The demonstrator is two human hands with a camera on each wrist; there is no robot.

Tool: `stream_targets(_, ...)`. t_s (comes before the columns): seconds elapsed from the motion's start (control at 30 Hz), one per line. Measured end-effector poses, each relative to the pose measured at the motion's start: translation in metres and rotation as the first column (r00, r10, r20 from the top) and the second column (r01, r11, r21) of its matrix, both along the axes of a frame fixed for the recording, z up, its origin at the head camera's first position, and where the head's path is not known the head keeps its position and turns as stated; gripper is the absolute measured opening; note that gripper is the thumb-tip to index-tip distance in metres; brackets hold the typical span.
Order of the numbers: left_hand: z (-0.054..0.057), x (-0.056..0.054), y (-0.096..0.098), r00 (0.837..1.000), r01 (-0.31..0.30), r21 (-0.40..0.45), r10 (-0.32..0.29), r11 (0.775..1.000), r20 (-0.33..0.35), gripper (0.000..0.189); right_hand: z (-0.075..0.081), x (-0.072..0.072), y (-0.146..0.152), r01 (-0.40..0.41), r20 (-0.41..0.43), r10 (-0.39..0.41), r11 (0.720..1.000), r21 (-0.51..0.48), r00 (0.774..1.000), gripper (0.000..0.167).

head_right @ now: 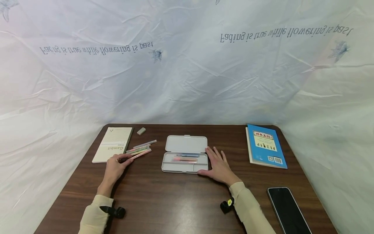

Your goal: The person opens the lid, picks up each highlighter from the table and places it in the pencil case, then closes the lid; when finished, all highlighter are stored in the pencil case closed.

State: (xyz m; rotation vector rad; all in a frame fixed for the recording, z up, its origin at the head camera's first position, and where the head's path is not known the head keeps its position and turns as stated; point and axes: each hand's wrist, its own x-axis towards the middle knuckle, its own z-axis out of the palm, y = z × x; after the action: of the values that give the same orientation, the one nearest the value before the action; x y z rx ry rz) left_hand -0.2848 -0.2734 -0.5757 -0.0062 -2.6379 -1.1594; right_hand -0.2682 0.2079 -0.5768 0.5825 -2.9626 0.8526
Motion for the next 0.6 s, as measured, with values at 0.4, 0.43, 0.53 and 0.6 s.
stream_targets(0.4, 0.004, -0.009, 0.022, 0.998, 0.024, 0.055, -0.02, 0.998, -0.068, 0.016, 0.001, 0.0, 0.001, -0.002, 0.007, 0.002, 1.0, -0.002, 1.0, 0.109)
stream_targets(0.43, 0.004, -0.01, 0.026, 0.998, 0.028, 0.066, -0.024, 0.997, -0.065, 0.016, 0.0, 0.0, 0.001, -0.002, 0.008, 0.002, 1.0, -0.002, 1.0, 0.109)
stream_targets(0.53, 0.006, -0.015, 0.037, 0.996, 0.043, 0.067, -0.038, 0.997, -0.076, 0.016, -0.001, -0.001, 0.001, -0.002, 0.007, 0.002, 1.0, 0.001, 1.0, 0.109)
stream_targets(0.6, 0.007, -0.018, 0.046, 0.994, 0.068, 0.07, -0.062, 0.995, -0.088, 0.016, -0.002, -0.001, 0.001, -0.001, 0.003, 0.001, 1.0, 0.0, 1.0, 0.109)
